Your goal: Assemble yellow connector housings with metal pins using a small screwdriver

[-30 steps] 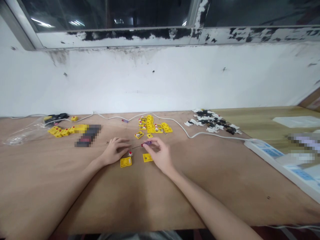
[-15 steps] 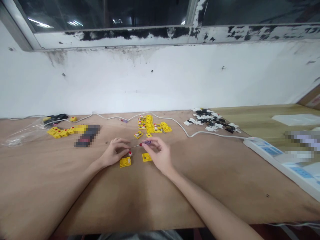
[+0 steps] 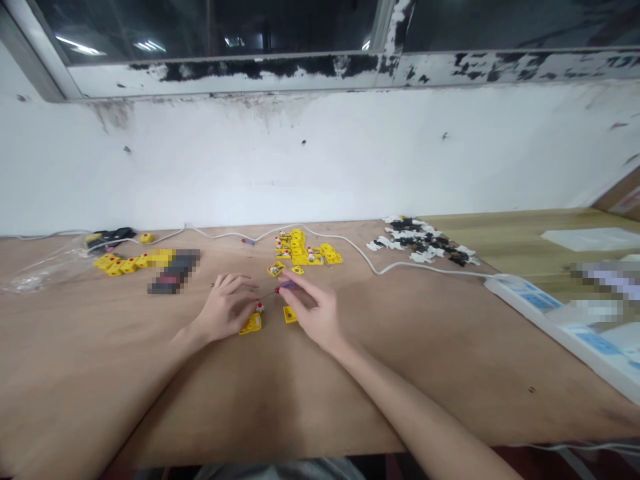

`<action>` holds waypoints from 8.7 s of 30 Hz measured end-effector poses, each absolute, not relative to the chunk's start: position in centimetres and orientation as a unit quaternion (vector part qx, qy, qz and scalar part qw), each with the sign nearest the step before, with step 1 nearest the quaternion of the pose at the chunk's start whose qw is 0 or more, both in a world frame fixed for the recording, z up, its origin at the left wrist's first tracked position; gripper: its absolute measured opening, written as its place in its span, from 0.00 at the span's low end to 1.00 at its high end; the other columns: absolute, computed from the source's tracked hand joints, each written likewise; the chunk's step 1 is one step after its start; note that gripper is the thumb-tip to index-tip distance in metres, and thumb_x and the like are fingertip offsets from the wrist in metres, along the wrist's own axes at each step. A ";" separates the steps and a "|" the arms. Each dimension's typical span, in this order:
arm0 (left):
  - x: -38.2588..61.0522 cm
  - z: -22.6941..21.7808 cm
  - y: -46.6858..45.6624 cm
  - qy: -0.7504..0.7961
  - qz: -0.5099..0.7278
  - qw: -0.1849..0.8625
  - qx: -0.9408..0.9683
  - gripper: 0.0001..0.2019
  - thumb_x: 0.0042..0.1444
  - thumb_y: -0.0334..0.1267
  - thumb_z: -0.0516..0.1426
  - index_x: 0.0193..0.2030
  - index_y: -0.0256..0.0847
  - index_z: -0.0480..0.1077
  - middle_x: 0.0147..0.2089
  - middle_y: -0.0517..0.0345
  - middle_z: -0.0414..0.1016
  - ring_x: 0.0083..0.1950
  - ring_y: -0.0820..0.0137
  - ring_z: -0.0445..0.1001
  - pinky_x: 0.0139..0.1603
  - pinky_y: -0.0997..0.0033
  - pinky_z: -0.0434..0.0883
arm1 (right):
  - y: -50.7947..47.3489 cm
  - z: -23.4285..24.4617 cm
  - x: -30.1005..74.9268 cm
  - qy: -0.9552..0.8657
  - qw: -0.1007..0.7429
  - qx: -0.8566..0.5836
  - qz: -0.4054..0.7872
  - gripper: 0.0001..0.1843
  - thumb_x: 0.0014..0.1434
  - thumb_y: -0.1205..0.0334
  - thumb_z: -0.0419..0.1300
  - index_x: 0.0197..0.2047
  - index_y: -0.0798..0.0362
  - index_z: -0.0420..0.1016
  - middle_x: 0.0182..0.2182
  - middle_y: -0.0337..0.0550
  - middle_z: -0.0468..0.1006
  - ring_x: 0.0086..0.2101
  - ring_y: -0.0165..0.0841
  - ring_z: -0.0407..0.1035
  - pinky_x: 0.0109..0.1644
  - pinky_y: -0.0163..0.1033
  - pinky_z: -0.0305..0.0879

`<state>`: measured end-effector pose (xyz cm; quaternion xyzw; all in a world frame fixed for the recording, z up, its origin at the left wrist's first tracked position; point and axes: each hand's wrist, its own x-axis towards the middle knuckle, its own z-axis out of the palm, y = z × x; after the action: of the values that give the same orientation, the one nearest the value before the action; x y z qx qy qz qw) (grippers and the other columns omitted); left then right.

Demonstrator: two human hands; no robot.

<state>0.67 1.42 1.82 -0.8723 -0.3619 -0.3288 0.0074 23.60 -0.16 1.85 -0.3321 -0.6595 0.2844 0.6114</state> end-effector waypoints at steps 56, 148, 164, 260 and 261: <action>-1.3 1.0 -0.1 -0.315 -0.283 -0.146 -0.894 0.08 0.59 0.42 0.62 0.43 0.46 0.78 0.48 0.56 0.80 0.47 0.66 0.77 0.53 0.63 0.69 | 0.6 2.7 20.1 -0.683 0.553 -0.319 0.355 0.19 0.62 0.59 0.65 0.56 0.47 0.76 0.44 0.45 0.82 0.42 0.36 0.78 0.49 0.42 0.77; -1.0 3.2 -0.8 -0.351 -0.303 -0.268 -0.845 0.07 0.59 0.33 0.57 0.32 0.38 0.76 0.41 0.52 0.75 0.44 0.66 0.72 0.49 0.64 0.68 | -0.3 3.6 21.6 -0.613 0.600 -0.307 0.413 0.19 0.60 0.55 0.66 0.54 0.48 0.75 0.41 0.45 0.82 0.36 0.35 0.78 0.44 0.42 0.79; -1.1 2.1 -2.7 -0.345 -0.213 -0.225 -0.886 0.08 0.59 0.37 0.60 0.43 0.46 0.80 0.32 0.57 0.67 0.35 0.68 0.65 0.43 0.64 0.63 | -0.7 3.1 21.6 -0.661 0.569 -0.308 0.381 0.18 0.61 0.57 0.65 0.54 0.48 0.76 0.42 0.45 0.82 0.37 0.34 0.78 0.45 0.42 0.79; -0.6 0.4 0.6 -0.380 -0.270 -0.227 -0.855 0.07 0.50 0.40 0.65 0.36 0.43 0.78 0.33 0.57 0.72 0.40 0.64 0.69 0.46 0.62 0.65 | -1.1 2.2 20.2 -0.717 0.579 -0.259 0.289 0.19 0.63 0.67 0.62 0.57 0.46 0.75 0.44 0.42 0.82 0.41 0.32 0.78 0.46 0.38 0.79; -0.6 0.4 0.6 -0.379 -0.273 -0.228 -0.854 0.07 0.50 0.40 0.65 0.36 0.43 0.78 0.34 0.57 0.73 0.40 0.64 0.70 0.47 0.62 0.65 | -1.1 2.3 20.2 -0.720 0.576 -0.256 0.289 0.19 0.63 0.67 0.62 0.57 0.45 0.75 0.44 0.42 0.82 0.41 0.32 0.78 0.46 0.38 0.79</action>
<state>-0.57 0.60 0.38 -0.8545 -0.3791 -0.2727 -0.2276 20.19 -1.05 2.28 -0.2564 -0.7200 0.2890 0.5764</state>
